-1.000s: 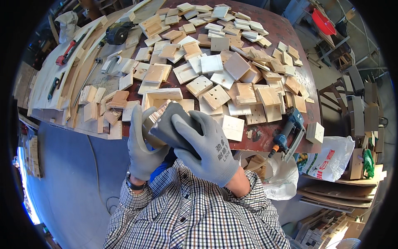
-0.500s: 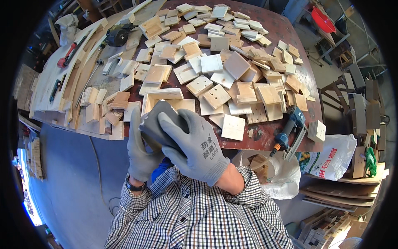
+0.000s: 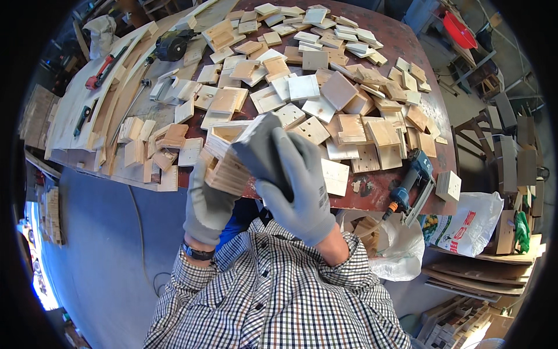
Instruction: The person sands small wooden blocks with a sanding block, rotating each piece to smooth multiple sides. The person then assembles several sanded blocks into a small box-like structure on the table.
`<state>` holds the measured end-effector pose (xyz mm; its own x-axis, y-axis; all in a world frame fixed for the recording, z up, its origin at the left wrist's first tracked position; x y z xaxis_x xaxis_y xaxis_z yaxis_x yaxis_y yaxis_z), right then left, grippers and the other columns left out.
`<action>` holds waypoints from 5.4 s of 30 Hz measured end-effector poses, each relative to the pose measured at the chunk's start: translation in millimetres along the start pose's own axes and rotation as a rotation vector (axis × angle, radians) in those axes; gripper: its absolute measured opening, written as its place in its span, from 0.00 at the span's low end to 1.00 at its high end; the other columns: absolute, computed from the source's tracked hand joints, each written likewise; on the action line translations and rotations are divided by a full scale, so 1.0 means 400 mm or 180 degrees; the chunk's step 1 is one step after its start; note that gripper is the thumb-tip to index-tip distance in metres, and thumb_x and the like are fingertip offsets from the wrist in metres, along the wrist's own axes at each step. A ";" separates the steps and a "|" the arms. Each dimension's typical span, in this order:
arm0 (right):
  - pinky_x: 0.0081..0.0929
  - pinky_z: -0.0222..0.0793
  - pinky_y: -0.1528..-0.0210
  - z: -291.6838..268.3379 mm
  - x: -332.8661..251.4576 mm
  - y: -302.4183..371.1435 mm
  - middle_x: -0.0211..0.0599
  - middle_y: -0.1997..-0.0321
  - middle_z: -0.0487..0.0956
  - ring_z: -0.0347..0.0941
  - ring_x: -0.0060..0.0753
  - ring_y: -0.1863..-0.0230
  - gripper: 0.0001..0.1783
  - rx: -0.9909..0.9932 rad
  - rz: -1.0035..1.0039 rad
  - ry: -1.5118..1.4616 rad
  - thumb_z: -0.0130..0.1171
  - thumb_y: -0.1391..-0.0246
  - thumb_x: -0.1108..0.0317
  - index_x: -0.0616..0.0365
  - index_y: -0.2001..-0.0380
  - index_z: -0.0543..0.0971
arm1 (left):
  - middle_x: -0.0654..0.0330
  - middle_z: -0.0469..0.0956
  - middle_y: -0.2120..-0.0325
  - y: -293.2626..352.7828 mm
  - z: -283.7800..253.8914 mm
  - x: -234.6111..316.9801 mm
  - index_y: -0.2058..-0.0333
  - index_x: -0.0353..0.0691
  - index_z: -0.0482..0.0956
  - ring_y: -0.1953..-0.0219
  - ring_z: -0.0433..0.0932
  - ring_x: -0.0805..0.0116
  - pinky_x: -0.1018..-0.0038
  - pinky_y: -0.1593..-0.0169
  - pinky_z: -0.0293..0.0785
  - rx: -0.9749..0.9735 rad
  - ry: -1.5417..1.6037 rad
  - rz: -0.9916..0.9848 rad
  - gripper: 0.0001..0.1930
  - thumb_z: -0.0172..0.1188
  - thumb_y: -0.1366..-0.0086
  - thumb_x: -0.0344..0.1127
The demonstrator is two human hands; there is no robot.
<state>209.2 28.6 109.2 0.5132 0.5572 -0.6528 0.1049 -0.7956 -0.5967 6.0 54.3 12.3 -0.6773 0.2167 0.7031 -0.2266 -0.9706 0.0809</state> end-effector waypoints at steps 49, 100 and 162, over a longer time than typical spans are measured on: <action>0.57 0.52 0.20 -0.049 0.055 0.207 0.67 0.24 0.64 0.56 0.71 0.21 0.68 -0.0360 0.0991 0.0051 0.79 0.54 0.36 0.65 0.22 0.57 | 0.49 0.75 0.36 0.010 -0.060 -0.099 0.29 0.40 0.68 0.41 0.79 0.51 0.55 0.44 0.80 0.0040 0.0455 -0.2100 0.36 0.44 0.21 0.63; 0.38 0.77 0.48 -0.410 0.174 0.430 0.42 0.60 0.86 0.82 0.48 0.55 0.17 -0.1371 0.2929 0.0685 0.58 0.30 0.55 0.57 0.56 0.86 | 0.41 0.59 0.24 -0.010 -0.009 -0.148 0.26 0.42 0.67 0.23 0.55 0.34 0.41 0.23 0.51 -0.1552 -0.6363 0.1288 0.52 0.72 0.43 0.65; 0.39 0.71 0.32 -0.487 0.149 0.486 0.53 0.32 0.74 0.75 0.41 0.36 0.30 0.2036 0.1570 0.1770 0.55 0.29 0.69 0.72 0.29 0.68 | 0.44 0.64 0.30 -0.037 -0.024 -0.029 0.27 0.41 0.66 0.28 0.62 0.37 0.49 0.25 0.62 -0.0983 -0.4746 0.1435 0.49 0.77 0.48 0.32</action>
<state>426.3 -139.3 45.3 0.7209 -0.1251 -0.6816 -0.6262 -0.5388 -0.5635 10.3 67.1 -3.8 0.4969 -0.5433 0.6767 -0.4587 -0.8264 -0.3267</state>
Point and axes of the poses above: each hand's wrist, its own y-axis away from the middle knuckle, its own z-axis out of the palm, x = y × z, the point moved 6 cm from there along -y, towards the middle knuckle
